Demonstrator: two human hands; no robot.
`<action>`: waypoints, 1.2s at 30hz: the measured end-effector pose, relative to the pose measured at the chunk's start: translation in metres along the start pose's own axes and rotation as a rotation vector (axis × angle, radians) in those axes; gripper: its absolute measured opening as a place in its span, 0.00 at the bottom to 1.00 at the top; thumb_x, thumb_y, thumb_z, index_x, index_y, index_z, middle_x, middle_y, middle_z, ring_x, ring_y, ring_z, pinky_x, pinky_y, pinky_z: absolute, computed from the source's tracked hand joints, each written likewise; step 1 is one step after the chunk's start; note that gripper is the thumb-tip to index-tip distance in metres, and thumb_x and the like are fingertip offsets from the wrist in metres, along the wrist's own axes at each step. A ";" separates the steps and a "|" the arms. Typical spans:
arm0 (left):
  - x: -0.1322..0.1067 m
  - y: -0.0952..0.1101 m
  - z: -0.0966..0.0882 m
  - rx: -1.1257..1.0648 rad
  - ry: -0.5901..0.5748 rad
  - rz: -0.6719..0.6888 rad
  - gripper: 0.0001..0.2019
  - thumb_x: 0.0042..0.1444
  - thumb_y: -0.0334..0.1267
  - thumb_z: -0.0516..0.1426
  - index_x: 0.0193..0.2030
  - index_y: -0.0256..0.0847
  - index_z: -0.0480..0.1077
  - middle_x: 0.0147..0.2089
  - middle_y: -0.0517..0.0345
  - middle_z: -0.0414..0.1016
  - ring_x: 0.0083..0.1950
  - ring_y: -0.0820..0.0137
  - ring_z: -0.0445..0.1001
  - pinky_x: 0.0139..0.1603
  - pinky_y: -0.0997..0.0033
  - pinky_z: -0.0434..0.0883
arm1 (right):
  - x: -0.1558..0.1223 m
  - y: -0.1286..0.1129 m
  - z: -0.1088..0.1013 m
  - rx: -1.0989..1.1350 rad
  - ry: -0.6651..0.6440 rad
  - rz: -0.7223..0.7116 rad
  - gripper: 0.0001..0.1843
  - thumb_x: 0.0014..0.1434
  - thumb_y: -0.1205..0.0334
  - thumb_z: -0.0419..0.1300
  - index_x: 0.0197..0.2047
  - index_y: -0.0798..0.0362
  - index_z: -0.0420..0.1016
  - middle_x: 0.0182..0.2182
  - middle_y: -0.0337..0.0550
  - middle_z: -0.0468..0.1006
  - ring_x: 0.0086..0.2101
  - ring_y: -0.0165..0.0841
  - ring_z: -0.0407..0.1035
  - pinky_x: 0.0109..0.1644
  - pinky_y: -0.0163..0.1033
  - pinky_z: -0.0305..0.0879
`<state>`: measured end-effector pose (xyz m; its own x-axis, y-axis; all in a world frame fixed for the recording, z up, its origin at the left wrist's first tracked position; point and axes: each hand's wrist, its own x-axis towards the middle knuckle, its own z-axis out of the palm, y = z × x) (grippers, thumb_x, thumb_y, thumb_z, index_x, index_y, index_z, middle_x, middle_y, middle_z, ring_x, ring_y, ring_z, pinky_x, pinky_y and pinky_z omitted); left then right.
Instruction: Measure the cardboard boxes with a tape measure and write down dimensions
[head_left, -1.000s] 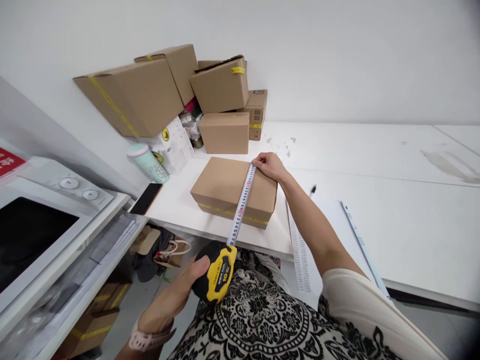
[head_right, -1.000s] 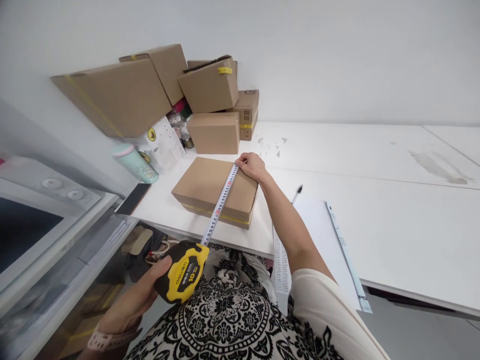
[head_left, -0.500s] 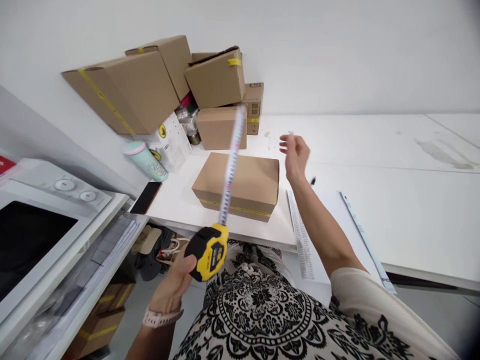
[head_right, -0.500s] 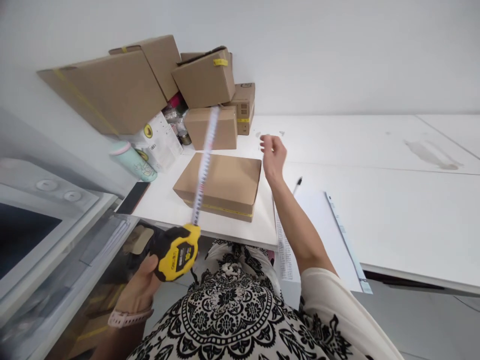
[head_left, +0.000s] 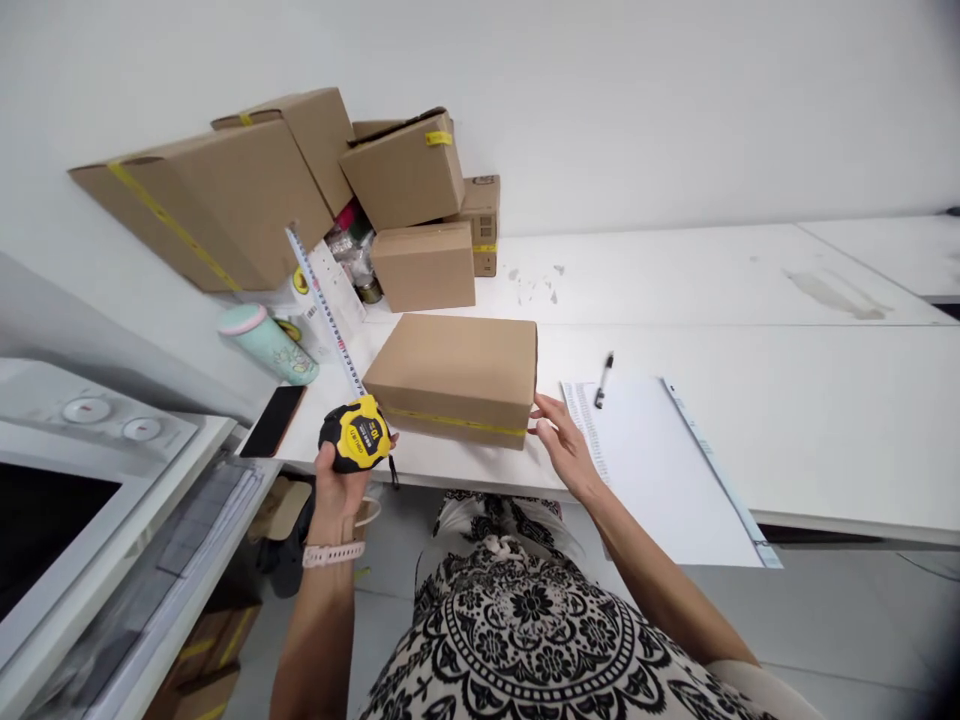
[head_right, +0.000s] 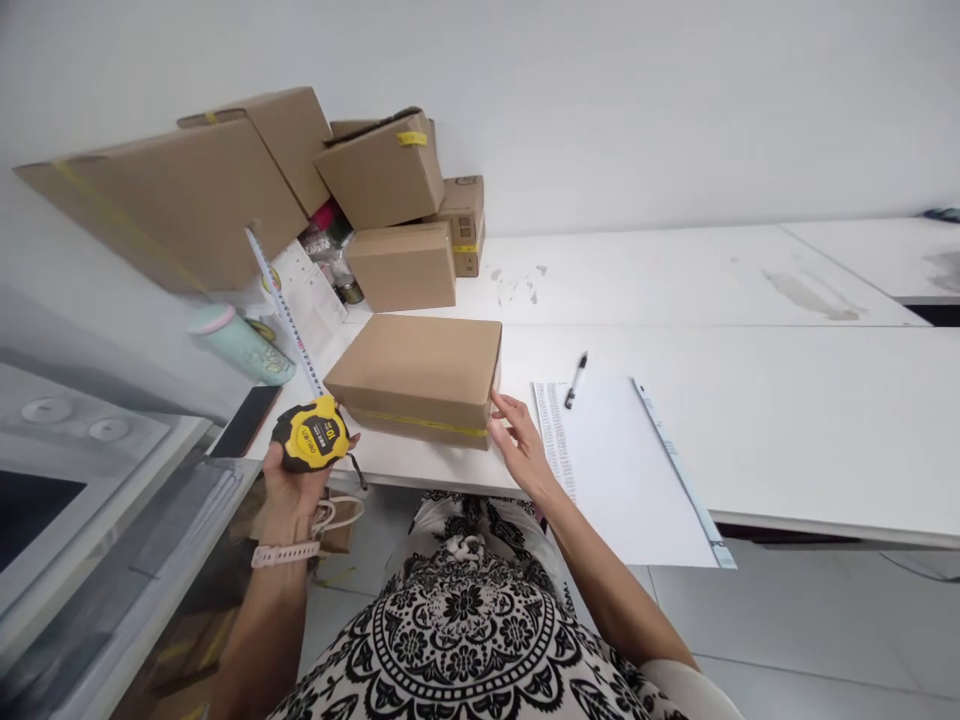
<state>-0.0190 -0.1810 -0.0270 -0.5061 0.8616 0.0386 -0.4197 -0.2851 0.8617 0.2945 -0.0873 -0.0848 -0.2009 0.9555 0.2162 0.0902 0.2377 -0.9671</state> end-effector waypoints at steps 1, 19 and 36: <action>0.002 0.006 0.005 -0.009 -0.021 0.020 0.32 0.40 0.60 0.72 0.52 0.49 0.77 0.62 0.50 0.76 0.68 0.46 0.67 0.57 0.44 0.77 | 0.003 -0.009 -0.002 -0.017 0.007 -0.039 0.30 0.64 0.40 0.58 0.66 0.36 0.69 0.61 0.49 0.68 0.51 0.42 0.71 0.51 0.52 0.78; -0.083 0.037 0.073 0.120 -0.232 -0.767 0.30 0.51 0.57 0.68 0.55 0.40 0.79 0.54 0.42 0.82 0.59 0.39 0.76 0.55 0.44 0.78 | 0.156 -0.028 -0.016 -0.222 0.277 -0.043 0.28 0.64 0.49 0.55 0.66 0.42 0.65 0.66 0.48 0.67 0.58 0.42 0.66 0.61 0.52 0.68; -0.083 0.051 0.076 0.233 -0.178 -0.795 0.32 0.52 0.53 0.68 0.61 0.37 0.76 0.50 0.41 0.83 0.53 0.45 0.81 0.50 0.53 0.80 | 0.219 -0.053 -0.010 -0.489 -0.142 -0.289 0.26 0.71 0.48 0.47 0.57 0.53 0.79 0.57 0.49 0.79 0.57 0.43 0.70 0.66 0.50 0.60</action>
<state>0.0586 -0.2351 0.0522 0.0078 0.8281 -0.5605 -0.4248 0.5102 0.7478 0.2554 0.1106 0.0151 -0.4100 0.8151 0.4093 0.4449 0.5704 -0.6904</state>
